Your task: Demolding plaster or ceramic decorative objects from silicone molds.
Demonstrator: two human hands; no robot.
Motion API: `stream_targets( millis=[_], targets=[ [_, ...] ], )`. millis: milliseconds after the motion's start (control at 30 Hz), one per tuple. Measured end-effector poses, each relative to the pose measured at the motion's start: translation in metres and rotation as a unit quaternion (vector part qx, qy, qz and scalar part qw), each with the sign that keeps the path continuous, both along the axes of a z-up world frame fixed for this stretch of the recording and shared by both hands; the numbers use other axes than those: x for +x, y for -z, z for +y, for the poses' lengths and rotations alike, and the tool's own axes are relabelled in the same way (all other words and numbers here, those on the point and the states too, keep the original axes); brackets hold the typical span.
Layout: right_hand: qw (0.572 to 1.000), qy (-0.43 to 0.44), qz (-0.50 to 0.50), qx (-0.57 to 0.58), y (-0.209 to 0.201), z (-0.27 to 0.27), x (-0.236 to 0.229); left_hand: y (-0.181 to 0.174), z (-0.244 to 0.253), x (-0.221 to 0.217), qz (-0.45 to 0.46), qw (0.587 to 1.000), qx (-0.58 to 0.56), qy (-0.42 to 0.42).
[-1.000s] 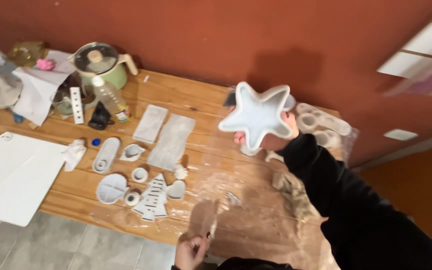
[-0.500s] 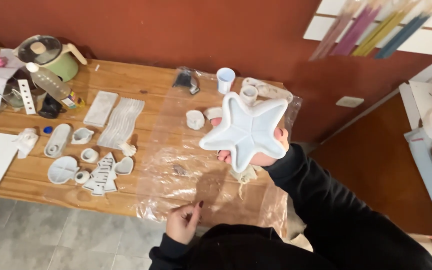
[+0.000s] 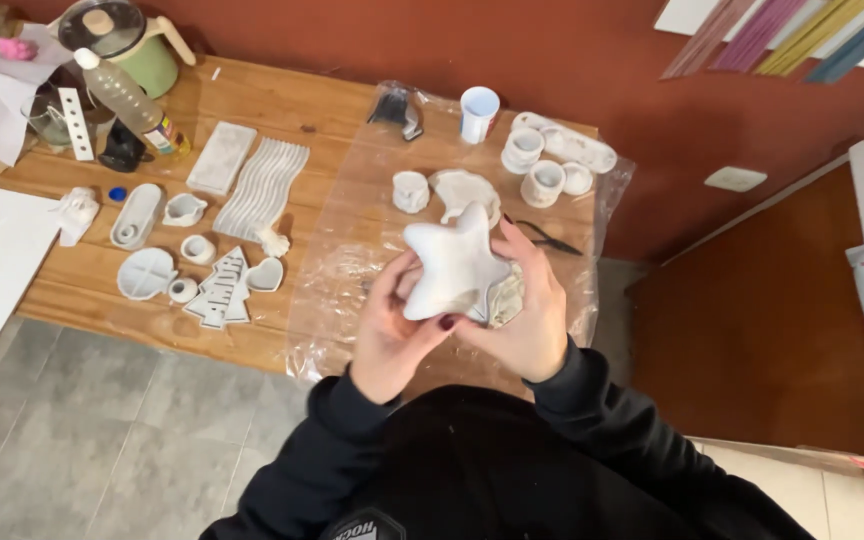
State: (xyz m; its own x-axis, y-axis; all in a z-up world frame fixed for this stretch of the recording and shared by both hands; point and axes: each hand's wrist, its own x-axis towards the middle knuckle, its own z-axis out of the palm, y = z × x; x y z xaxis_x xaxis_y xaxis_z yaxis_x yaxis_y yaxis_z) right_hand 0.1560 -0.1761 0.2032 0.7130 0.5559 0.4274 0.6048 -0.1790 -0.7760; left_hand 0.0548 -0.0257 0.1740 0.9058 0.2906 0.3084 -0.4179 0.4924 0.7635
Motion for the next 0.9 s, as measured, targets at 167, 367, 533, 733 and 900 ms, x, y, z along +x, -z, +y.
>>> stream_targets(
  millis=[167,367,533,733,900],
  targets=[
    [0.997,0.034,-0.072,-0.009,0.006,0.009,-0.005,0.051,0.003,0.01,0.076,0.993,0.003,-0.094],
    [0.853,-0.177,0.446,0.203,0.088,-0.008,0.042,0.06,0.025,0.011,0.084,0.995,0.024,-0.041],
    [0.817,-0.184,0.522,0.16,0.127,-0.007,0.045,0.069,0.032,0.01,0.079,0.996,-0.022,0.021],
    [0.81,-0.122,0.547,0.171,0.14,0.003,0.03,0.069,0.041,0.016,0.185,0.938,0.24,-0.17],
    [0.803,-0.117,0.555,0.183,0.143,0.009,0.028,0.089,0.046,0.019,0.224,0.948,0.167,-0.155]
  ],
)
